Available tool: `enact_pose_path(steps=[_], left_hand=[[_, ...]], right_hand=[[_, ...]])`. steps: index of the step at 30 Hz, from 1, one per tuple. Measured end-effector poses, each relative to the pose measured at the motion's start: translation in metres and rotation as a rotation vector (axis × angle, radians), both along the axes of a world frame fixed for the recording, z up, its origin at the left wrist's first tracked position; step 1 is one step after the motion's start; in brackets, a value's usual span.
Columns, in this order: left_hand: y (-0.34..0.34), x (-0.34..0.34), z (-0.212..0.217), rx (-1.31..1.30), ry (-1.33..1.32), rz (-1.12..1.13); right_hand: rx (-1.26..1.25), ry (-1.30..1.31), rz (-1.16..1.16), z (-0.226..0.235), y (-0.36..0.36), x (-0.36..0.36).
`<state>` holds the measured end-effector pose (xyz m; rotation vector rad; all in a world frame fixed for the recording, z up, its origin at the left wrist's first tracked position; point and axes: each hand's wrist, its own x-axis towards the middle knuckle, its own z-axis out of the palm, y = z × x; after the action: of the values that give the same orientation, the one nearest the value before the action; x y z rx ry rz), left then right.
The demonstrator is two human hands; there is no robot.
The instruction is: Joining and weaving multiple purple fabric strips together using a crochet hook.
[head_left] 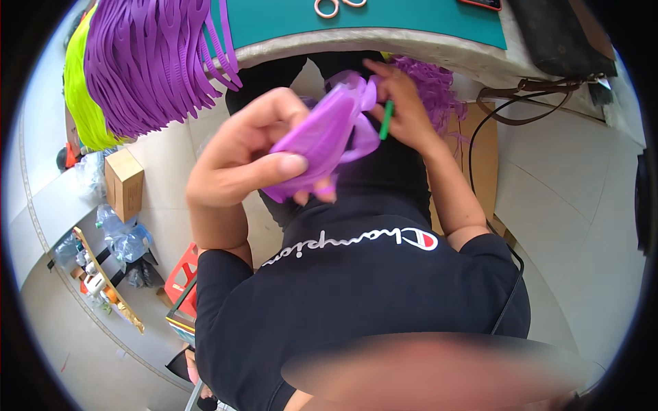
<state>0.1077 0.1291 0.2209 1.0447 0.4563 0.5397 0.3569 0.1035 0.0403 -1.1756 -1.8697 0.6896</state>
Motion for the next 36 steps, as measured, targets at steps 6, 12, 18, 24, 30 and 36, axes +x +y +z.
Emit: enact_pose_path(steps=[6, 12, 18, 24, 30, 36], left_hand=[[0.013, 0.03, 0.057, 0.123, -0.275, 0.302], [0.026, 0.085, 0.11, 0.129, -0.645, 0.154], [0.01, 0.029, 0.088, 0.207, -0.337, 0.215], [-0.035, 0.026, -0.001, -0.283, -0.185, 0.401], [-0.042, 0.026, -0.056, -0.329, -0.201, 0.382], [-0.05, -0.002, -0.093, -0.819, -0.399, 0.187]], right_hand=[[-0.562, 0.921, 0.398, 0.03, -0.008, -0.028], [-0.421, 0.741, 0.467, 0.085, -0.031, -0.022], [-0.555, 0.954, 0.221, 0.132, -0.064, 0.094], [-0.322, 0.278, 0.182, 0.12, -0.035, 0.084], [-0.485, 0.632, 0.026, 0.097, -0.011, -0.002], [-0.021, 0.145, -0.481, 0.098, 0.001, -0.008]])
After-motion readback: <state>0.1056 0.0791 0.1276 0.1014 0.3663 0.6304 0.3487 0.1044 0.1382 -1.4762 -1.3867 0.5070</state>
